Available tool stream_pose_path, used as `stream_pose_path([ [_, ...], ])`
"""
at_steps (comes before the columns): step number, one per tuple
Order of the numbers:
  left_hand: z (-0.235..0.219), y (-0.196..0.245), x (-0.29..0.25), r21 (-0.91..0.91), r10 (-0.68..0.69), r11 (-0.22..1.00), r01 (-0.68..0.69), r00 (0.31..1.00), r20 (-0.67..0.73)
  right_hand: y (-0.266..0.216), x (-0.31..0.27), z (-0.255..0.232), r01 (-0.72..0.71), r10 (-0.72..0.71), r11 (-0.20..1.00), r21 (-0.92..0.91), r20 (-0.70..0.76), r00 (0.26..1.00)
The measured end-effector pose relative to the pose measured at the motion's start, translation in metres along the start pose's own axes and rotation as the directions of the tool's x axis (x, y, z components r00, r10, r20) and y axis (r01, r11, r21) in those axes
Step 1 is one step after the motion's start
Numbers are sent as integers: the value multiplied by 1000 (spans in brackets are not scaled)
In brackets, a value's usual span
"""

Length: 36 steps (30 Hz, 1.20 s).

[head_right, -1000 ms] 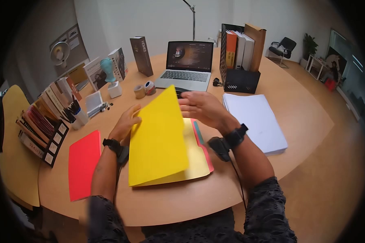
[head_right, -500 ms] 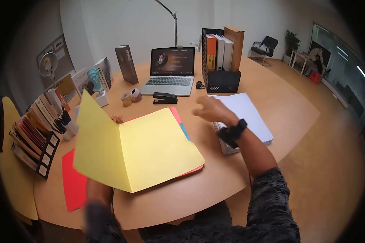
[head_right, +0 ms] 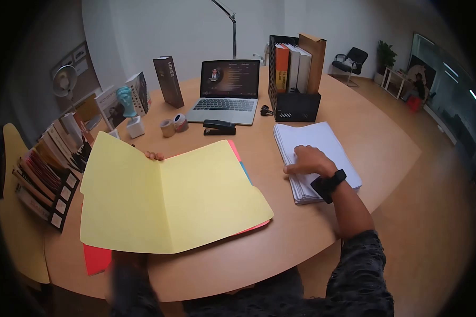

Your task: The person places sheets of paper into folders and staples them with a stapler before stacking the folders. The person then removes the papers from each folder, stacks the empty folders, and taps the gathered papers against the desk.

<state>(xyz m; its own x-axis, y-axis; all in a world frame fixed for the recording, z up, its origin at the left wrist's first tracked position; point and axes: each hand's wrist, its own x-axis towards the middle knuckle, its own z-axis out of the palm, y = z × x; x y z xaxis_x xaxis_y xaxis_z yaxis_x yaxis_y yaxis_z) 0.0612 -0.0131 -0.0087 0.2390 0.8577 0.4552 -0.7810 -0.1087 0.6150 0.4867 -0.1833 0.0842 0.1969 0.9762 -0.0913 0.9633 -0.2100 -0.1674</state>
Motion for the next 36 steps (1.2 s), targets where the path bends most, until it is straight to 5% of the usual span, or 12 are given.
stream_pose_path([
  [12,-2,-1,-4,53,-98,994,99,995,-16,15,-1,-7,-57,47,976,212,54,997],
  [22,6,-4,-5,63,-158,985,159,987,-13,2,-3,-13,-107,109,991,79,-23,994],
  [29,11,3,-3,56,-159,986,159,987,-14,14,-22,-54,31,57,978,204,-410,910],
  [31,8,11,-6,65,-156,985,158,987,-30,-15,-49,-85,240,34,870,431,-537,843],
  [32,6,15,-9,71,-157,985,159,987,-39,-17,-47,-94,288,42,765,576,-491,870],
  [34,3,22,-14,80,-156,984,160,986,-56,-37,-51,-109,539,-71,424,728,-567,821],
  [35,2,26,-15,85,-153,984,158,986,-62,-50,-51,-110,544,-82,419,727,-567,820],
  [36,2,30,-15,89,-150,984,155,987,-66,-64,-50,-111,588,-136,172,791,-572,809],
])
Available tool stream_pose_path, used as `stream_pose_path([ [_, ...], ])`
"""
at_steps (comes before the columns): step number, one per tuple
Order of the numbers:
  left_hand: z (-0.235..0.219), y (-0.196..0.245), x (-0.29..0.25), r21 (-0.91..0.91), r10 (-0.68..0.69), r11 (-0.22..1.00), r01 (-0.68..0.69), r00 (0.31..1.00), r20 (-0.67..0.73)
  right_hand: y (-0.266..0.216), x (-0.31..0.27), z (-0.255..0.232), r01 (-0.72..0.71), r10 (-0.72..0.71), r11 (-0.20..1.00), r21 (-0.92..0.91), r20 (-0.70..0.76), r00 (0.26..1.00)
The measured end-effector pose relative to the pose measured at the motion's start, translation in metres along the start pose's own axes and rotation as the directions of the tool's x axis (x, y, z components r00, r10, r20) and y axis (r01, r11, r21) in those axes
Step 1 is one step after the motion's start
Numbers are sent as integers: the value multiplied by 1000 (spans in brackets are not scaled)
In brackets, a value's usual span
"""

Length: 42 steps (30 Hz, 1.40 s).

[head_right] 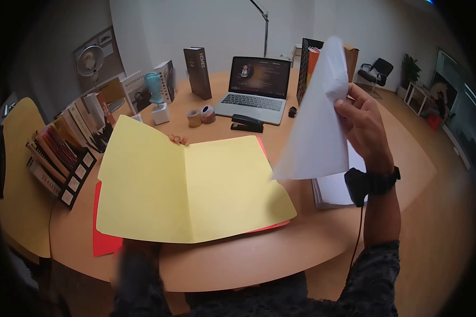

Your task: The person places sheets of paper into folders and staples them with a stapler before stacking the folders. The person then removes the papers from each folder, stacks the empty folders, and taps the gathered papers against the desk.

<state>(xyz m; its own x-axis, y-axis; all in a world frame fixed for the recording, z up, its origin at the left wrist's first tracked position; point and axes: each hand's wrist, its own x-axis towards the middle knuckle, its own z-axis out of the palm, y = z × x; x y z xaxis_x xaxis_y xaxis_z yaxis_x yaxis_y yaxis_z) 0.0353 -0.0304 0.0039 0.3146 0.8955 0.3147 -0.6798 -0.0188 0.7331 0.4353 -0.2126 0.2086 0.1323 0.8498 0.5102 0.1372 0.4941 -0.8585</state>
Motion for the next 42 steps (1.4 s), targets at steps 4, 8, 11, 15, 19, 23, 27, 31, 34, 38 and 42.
stream_pose_path([
  [4,-3,15,1,9,23,1000,-23,1000,-10,34,10,22,-207,64,869,449,313,947],
  [8,-8,30,3,19,46,999,-45,999,-24,92,-3,66,-500,353,806,317,420,836],
  [11,-15,36,4,25,47,999,-46,998,-42,142,-15,76,-609,494,770,192,425,759],
  [15,-26,34,2,27,20,999,-18,997,-72,134,-22,83,-611,629,770,-181,370,683],
  [19,-32,26,-1,23,-20,999,22,995,-95,123,-20,89,-535,646,742,-403,219,731],
  [23,-31,22,1,27,-58,998,61,994,-98,138,-21,88,-518,615,776,-359,251,748],
  [27,-29,23,5,31,-87,995,90,992,-94,132,-21,87,-492,607,765,-416,210,766],
  [31,-28,23,6,30,-114,993,117,989,-94,132,-26,89,-499,577,794,-348,173,798],
  [34,-27,24,7,32,-132,990,136,987,-93,133,-30,96,-474,553,813,-340,194,810],
  [38,-26,27,7,34,-153,987,157,984,-93,141,-32,94,-528,594,798,-290,229,772],
  [42,-24,30,10,37,-175,983,179,981,-88,124,-31,95,-566,633,769,-296,234,738],
])
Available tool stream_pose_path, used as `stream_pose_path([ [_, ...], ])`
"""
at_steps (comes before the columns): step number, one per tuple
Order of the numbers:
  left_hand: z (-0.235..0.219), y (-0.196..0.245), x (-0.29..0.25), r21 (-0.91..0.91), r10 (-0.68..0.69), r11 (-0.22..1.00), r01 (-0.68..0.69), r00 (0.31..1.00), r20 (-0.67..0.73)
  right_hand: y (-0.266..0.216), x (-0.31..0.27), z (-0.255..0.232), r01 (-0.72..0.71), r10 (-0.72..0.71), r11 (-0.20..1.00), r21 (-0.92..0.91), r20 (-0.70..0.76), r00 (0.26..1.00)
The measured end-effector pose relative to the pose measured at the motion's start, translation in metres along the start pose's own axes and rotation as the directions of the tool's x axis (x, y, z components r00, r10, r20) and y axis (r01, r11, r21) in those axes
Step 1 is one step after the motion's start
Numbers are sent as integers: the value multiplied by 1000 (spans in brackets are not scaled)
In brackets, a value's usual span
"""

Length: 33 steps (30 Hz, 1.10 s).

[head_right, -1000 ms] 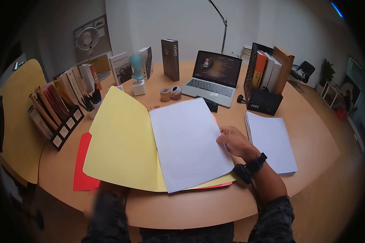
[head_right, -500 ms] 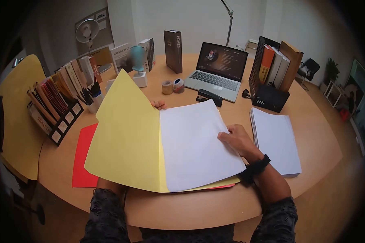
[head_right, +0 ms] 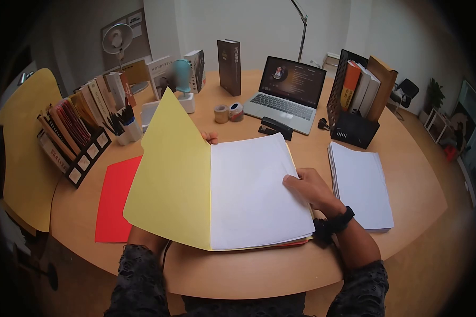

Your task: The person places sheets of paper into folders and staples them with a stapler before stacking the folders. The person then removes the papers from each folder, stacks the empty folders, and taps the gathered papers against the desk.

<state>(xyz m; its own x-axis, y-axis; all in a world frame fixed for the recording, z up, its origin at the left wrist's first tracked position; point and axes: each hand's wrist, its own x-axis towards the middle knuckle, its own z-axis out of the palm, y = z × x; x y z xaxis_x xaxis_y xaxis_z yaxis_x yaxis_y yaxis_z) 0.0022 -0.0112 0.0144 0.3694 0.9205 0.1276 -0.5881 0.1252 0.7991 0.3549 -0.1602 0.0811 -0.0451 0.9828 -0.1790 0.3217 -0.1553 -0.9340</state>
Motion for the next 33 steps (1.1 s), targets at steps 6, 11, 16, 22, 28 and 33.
stream_pose_path([
  [6,5,2,4,7,-38,999,38,999,11,14,10,-5,16,-15,998,62,-7,1000],
  [11,7,4,7,14,-70,997,70,997,18,8,6,0,27,-24,997,74,-33,999],
  [16,9,4,9,21,-108,994,108,994,24,16,11,-1,24,-22,998,66,-25,999],
  [22,12,5,11,24,-146,989,146,989,30,14,10,5,40,-37,998,39,-79,996],
  [28,14,5,13,29,-187,982,186,982,37,14,7,6,92,-92,996,-8,-88,992],
  [33,16,5,14,34,-220,975,219,975,41,21,12,3,100,-102,995,-21,-113,988],
])
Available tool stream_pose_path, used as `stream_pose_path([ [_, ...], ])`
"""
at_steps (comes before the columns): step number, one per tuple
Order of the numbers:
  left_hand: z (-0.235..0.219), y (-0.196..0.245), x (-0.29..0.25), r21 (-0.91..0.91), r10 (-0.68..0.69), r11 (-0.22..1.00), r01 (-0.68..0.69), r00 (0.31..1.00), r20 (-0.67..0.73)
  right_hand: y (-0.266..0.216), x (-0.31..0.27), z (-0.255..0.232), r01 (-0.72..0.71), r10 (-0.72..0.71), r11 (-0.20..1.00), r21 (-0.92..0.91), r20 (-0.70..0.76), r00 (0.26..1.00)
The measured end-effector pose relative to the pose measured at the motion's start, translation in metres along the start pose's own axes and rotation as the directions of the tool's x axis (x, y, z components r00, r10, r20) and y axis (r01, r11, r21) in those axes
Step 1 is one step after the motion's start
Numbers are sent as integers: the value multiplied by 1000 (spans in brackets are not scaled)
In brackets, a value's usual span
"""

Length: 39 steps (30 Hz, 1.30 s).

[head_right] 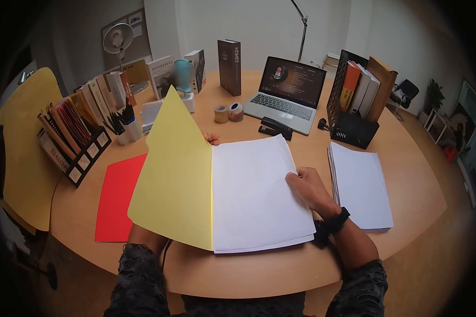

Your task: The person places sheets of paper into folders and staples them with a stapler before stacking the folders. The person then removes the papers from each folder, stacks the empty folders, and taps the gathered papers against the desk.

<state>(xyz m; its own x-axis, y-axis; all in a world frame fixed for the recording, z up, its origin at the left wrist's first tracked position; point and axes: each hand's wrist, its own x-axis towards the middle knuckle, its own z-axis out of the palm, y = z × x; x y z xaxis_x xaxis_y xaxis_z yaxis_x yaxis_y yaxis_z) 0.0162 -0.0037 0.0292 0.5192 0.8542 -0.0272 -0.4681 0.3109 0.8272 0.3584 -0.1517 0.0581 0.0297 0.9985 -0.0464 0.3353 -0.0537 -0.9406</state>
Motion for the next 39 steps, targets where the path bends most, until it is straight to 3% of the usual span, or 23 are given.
stream_pose_path([
  [8,3,-3,5,0,-53,999,53,999,3,-1,-1,3,46,-46,997,-66,0,999],
  [13,-7,-18,10,-152,111,984,-97,990,88,0,-1,5,27,-29,998,-52,-19,999],
  [17,-16,-13,13,-109,69,993,-52,984,163,-13,-9,6,14,-13,998,-62,18,1000],
  [22,-11,-10,8,-85,67,995,-56,989,135,-10,-1,-8,43,-45,890,-453,8,999],
  [25,-11,-16,1,-89,71,994,-60,989,129,-3,-2,-7,60,-57,949,-310,21,998],
  [39,-4,-18,-7,-105,98,991,-89,991,86,-12,-8,-6,-17,23,988,-153,35,999],
])
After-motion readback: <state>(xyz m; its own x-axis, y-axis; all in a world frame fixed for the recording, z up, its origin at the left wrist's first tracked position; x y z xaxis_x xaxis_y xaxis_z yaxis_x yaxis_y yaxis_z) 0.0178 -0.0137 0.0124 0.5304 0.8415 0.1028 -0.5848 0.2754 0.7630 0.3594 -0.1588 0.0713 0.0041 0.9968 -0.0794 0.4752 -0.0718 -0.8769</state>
